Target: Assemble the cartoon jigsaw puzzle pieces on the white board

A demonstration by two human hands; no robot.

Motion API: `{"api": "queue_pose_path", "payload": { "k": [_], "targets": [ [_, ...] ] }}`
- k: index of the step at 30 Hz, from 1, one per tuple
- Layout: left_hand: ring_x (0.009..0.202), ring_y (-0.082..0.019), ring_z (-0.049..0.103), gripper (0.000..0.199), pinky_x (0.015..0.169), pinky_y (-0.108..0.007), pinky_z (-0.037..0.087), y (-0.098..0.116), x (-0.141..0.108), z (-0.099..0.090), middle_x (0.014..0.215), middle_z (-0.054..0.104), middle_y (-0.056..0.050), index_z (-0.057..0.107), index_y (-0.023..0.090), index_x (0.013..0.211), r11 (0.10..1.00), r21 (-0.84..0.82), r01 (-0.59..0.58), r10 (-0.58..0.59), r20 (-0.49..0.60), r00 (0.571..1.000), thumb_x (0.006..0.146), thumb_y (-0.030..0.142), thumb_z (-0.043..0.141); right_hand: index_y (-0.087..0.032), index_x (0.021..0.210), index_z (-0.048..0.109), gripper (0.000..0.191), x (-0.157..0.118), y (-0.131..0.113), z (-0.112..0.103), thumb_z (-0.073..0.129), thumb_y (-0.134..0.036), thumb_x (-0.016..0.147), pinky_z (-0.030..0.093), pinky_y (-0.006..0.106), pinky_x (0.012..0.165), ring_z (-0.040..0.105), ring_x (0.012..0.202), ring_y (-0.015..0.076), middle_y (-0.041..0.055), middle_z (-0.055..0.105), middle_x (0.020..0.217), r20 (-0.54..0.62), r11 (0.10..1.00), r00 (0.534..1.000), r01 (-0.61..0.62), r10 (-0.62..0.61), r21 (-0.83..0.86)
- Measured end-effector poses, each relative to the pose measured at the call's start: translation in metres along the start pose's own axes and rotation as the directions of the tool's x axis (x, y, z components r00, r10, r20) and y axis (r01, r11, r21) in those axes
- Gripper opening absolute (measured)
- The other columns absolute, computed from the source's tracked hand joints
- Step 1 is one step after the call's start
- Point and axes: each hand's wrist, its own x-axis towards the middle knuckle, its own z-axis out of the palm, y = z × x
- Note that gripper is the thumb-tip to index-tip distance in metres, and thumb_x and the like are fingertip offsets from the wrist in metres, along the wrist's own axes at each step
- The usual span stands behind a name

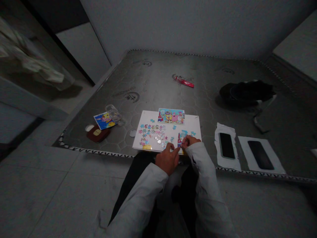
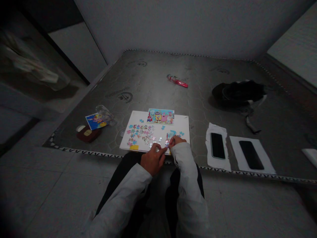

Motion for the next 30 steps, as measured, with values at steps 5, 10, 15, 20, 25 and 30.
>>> {"api": "queue_pose_path", "payload": {
  "k": [5,10,15,20,25,30],
  "targets": [
    [0.098,-0.021,0.076,0.042,0.071,-0.032,0.063,0.002,-0.001,-0.003,0.14,0.063,-0.006,0.069,0.038,0.147,1.0,0.001,0.011,-0.011,0.004,1.0,0.109,0.032,0.05,-0.025,0.078,0.07,0.009,0.001,0.003,0.0,0.077,-0.019,0.077,0.038,0.024,0.062,0.059,0.064,0.012,-0.0053,0.069,0.069,-0.023,0.998,0.998,0.055,-0.055,-0.016],
    [0.098,-0.021,0.076,0.042,0.071,-0.031,0.063,0.0,-0.001,0.0,0.139,0.063,-0.007,0.069,0.038,0.146,1.0,-0.014,0.012,-0.013,-0.013,1.0,0.109,0.032,0.05,-0.025,0.071,0.066,0.011,0.008,0.006,0.001,0.075,-0.02,0.072,0.037,0.024,0.06,0.057,0.06,0.0117,-0.006,0.066,0.063,0.012,0.996,0.996,0.089,-0.089,0.007],
    [0.099,-0.021,0.075,0.041,0.071,-0.031,0.063,-0.001,-0.001,0.002,0.138,0.063,-0.007,0.07,0.036,0.144,0.999,-0.033,-0.015,0.014,-0.021,1.0,0.107,0.031,0.051,-0.025,0.073,0.068,0.007,0.011,0.012,0.006,0.075,-0.025,0.073,0.039,0.024,0.062,0.058,0.061,0.0119,-0.005,0.07,0.067,-0.033,0.989,0.989,0.148,-0.147,0.01],
    [0.095,-0.02,0.075,0.043,0.07,-0.032,0.063,-0.002,-0.001,0.004,0.138,0.063,-0.007,0.068,0.036,0.147,0.999,-0.049,-0.02,0.018,-0.046,0.999,0.107,0.033,0.05,-0.025,0.069,0.065,0.008,0.012,0.011,0.007,0.073,-0.023,0.07,0.038,0.025,0.061,0.059,0.06,0.0131,-0.0038,0.069,0.065,-0.032,0.994,0.993,0.111,-0.112,-0.026],
    [0.09,-0.019,0.074,0.044,0.07,-0.032,0.062,-0.002,-0.002,0.004,0.135,0.063,-0.007,0.068,0.037,0.147,0.999,-0.048,-0.017,0.015,-0.05,0.999,0.106,0.032,0.051,-0.025,0.069,0.065,0.006,0.012,0.008,0.007,0.071,-0.024,0.068,0.04,0.025,0.06,0.061,0.062,0.0142,-0.0037,0.069,0.065,-0.021,0.99,0.99,0.138,-0.138,0.019],
    [0.09,-0.02,0.074,0.043,0.068,-0.032,0.062,-0.003,-0.002,0.007,0.134,0.063,-0.006,0.068,0.036,0.145,0.998,-0.057,-0.034,0.029,-0.085,0.996,0.106,0.032,0.052,-0.026,0.068,0.065,0.005,0.016,0.016,0.018,0.069,-0.026,0.068,0.041,0.024,0.061,0.06,0.062,0.0139,-0.0046,0.069,0.065,-0.067,0.985,0.984,0.168,-0.165,0.038]
  ]
}}
